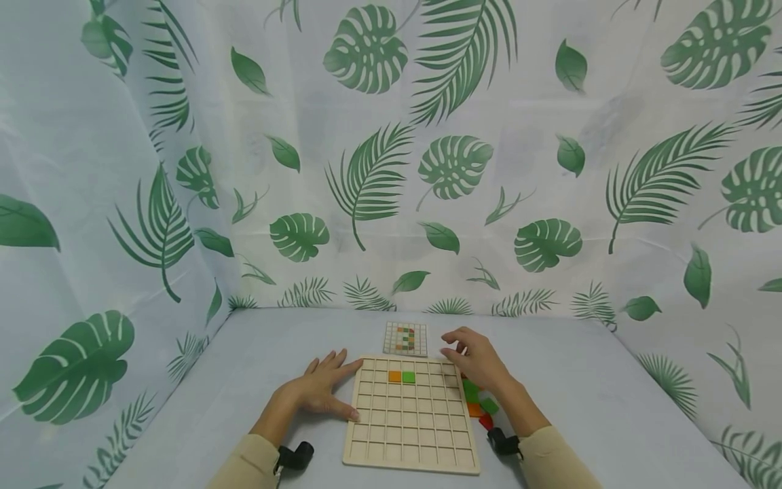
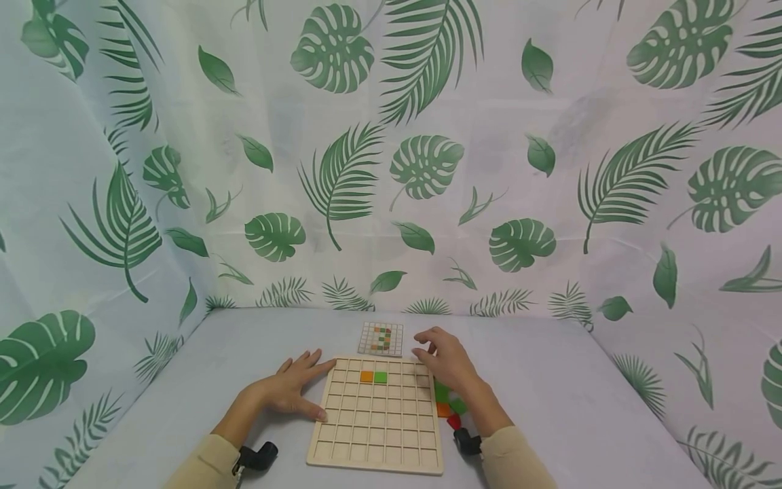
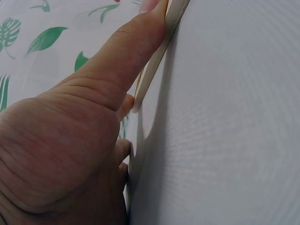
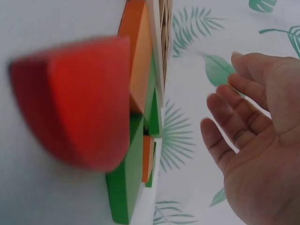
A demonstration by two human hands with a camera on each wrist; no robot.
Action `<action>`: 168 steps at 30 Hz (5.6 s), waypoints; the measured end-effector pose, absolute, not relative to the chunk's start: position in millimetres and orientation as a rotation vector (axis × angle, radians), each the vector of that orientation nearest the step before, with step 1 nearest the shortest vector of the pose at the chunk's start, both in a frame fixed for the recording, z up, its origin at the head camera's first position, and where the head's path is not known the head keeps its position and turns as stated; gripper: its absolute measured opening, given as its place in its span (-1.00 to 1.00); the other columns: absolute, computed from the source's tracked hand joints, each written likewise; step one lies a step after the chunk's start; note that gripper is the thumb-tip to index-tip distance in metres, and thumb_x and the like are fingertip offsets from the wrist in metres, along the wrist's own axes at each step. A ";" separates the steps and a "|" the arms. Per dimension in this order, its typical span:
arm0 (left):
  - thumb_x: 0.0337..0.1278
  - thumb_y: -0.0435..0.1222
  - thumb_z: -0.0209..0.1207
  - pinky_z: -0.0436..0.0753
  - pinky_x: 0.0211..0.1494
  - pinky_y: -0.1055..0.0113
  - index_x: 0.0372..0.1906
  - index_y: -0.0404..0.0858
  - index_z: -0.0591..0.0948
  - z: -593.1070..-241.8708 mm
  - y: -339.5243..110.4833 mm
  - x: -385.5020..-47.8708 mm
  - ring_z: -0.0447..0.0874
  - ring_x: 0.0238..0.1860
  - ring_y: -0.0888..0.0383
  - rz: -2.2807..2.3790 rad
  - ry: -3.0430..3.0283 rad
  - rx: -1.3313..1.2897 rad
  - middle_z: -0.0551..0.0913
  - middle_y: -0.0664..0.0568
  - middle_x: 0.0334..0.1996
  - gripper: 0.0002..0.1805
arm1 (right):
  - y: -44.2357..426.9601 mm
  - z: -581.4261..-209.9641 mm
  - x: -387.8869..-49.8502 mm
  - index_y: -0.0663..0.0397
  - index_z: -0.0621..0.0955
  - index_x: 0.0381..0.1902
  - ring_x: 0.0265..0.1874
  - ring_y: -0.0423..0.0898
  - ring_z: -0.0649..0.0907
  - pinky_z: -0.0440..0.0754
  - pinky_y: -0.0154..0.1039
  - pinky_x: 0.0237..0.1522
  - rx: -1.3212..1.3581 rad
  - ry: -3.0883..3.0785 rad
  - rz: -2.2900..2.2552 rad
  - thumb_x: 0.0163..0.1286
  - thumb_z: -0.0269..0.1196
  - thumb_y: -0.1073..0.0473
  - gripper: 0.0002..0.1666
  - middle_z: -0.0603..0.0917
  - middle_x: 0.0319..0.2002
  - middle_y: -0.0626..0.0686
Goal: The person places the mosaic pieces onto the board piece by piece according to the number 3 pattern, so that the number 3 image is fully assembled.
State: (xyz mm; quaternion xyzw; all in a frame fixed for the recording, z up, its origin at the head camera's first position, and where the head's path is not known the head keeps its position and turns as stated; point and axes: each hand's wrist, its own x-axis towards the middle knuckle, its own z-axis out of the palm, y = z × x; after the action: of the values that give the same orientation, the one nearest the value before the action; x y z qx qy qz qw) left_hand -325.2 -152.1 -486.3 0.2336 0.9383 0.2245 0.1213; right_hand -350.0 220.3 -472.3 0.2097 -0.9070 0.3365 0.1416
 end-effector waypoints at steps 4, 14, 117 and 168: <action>-0.18 0.36 0.48 -0.19 0.68 -0.33 0.66 0.10 0.19 -486.6 -151.8 -325.4 -0.21 0.71 -0.26 0.648 2.745 0.684 -0.06 -0.24 0.69 0.25 | 224.9 -473.2 -350.3 0.06 0.73 0.11 -0.27 -0.17 0.58 0.60 -0.33 -0.36 0.587 -2.624 0.977 0.45 0.39 0.13 -0.68 0.75 0.02 0.13; -0.18 0.37 0.48 -0.20 0.68 -0.33 0.66 0.09 0.18 -486.4 -152.2 -325.8 -0.22 0.70 -0.28 0.648 2.741 0.698 -0.07 -0.25 0.69 0.26 | 233.9 -477.2 -352.3 0.14 0.72 0.13 -0.25 -0.13 0.58 0.61 -0.36 -0.38 0.544 -2.667 0.978 0.44 0.40 0.13 -0.63 0.75 0.02 0.14; -0.15 0.36 0.47 -0.19 0.68 -0.33 0.66 0.09 0.19 -485.2 -152.3 -324.0 -0.21 0.71 -0.26 0.641 2.747 0.693 -0.07 -0.24 0.69 0.24 | 241.8 -471.1 -350.3 0.18 0.70 -0.02 -0.37 -0.16 0.63 0.68 -0.36 -0.33 0.516 -2.850 1.081 0.50 0.25 0.36 -0.83 0.68 -0.22 0.03; -0.15 0.35 0.48 -0.17 0.66 -0.36 0.66 0.06 0.20 -487.4 -152.0 -325.1 -0.20 0.70 -0.30 0.646 2.754 0.711 -0.05 -0.27 0.69 0.24 | 181.5 -472.6 -339.9 0.09 0.81 -0.11 -0.32 -0.21 0.68 0.67 -0.35 -0.29 0.772 -2.759 1.021 0.35 0.37 0.44 -0.77 0.80 -0.17 -0.03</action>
State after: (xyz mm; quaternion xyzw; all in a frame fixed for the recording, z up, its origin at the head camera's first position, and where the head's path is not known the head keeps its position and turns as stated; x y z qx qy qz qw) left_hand -325.1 -152.0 -487.4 0.2424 0.9382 0.2200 0.1124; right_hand -339.9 181.5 -472.6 0.2534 -0.9060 0.3352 0.0499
